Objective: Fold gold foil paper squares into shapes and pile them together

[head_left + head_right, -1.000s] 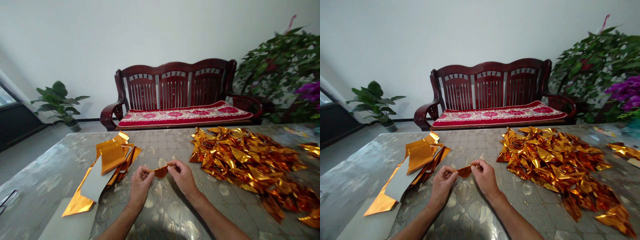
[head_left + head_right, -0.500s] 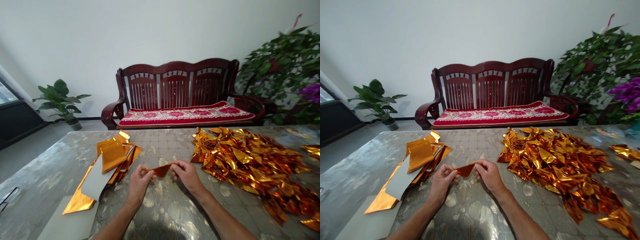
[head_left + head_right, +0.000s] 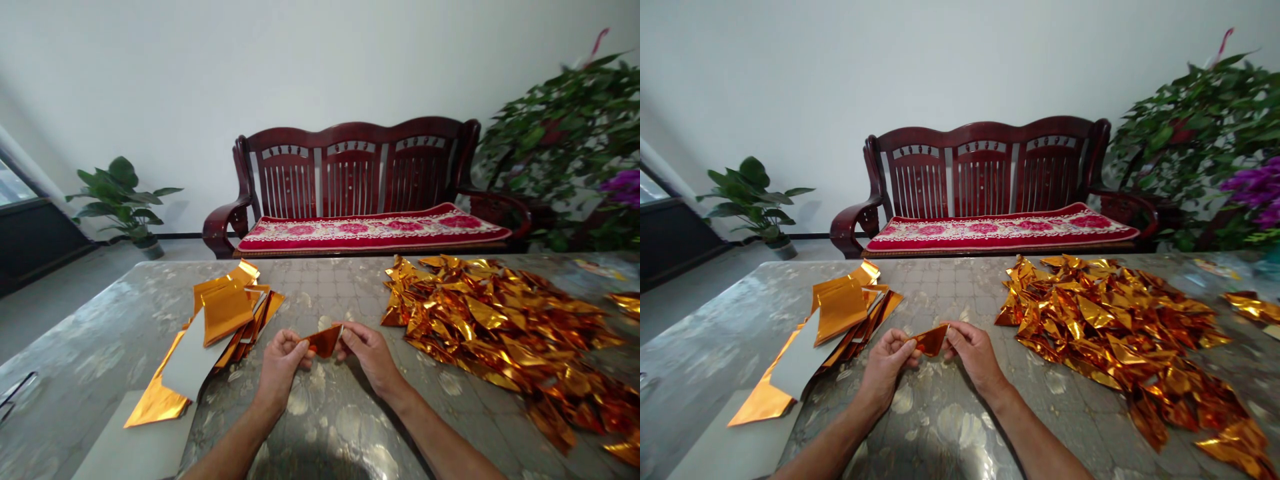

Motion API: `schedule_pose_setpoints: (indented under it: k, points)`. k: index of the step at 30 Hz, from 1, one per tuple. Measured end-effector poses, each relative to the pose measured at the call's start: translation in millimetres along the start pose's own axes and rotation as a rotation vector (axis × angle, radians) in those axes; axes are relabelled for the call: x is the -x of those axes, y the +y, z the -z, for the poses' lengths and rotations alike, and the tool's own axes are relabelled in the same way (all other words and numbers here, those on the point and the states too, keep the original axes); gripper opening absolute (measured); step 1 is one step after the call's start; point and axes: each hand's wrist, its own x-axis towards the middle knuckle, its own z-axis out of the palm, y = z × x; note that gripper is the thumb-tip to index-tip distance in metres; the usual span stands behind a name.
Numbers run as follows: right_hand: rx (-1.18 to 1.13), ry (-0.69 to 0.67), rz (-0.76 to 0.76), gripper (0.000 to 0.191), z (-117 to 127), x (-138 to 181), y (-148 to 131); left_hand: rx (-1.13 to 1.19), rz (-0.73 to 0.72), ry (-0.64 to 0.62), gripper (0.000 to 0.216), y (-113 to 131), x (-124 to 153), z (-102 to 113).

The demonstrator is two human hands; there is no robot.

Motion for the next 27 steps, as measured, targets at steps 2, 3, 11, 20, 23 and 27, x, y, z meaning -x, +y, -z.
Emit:
schedule_pose_setpoints:
  k: [2,3,11,20,23,27]
  points:
    - [0.016,0.001,0.018,0.044,-2.5,0.7,-1.1,-0.016,-0.023,0.006,0.044,-0.8,0.1,0.3]
    - [0.040,0.018,0.028,0.042,-3.6,0.7,-1.6,-0.026,-0.032,0.006,0.043,-1.0,0.2,0.5]
    - [0.401,0.256,0.137,0.026,-4.9,-2.6,0.2,-0.119,-0.099,-0.037,0.037,-1.9,5.0,-2.2]
    - [0.627,0.262,0.235,0.024,-3.9,0.6,-4.2,-0.191,-0.150,-0.017,0.032,-4.8,6.6,-3.4]
    - [0.616,0.204,0.204,0.025,-1.8,0.1,-5.8,-0.237,-0.191,-0.008,0.027,-7.5,5.8,0.1]
    - [0.625,0.156,0.165,0.034,1.9,0.1,-8.9,-0.295,-0.269,0.000,0.020,-9.5,5.2,3.8]
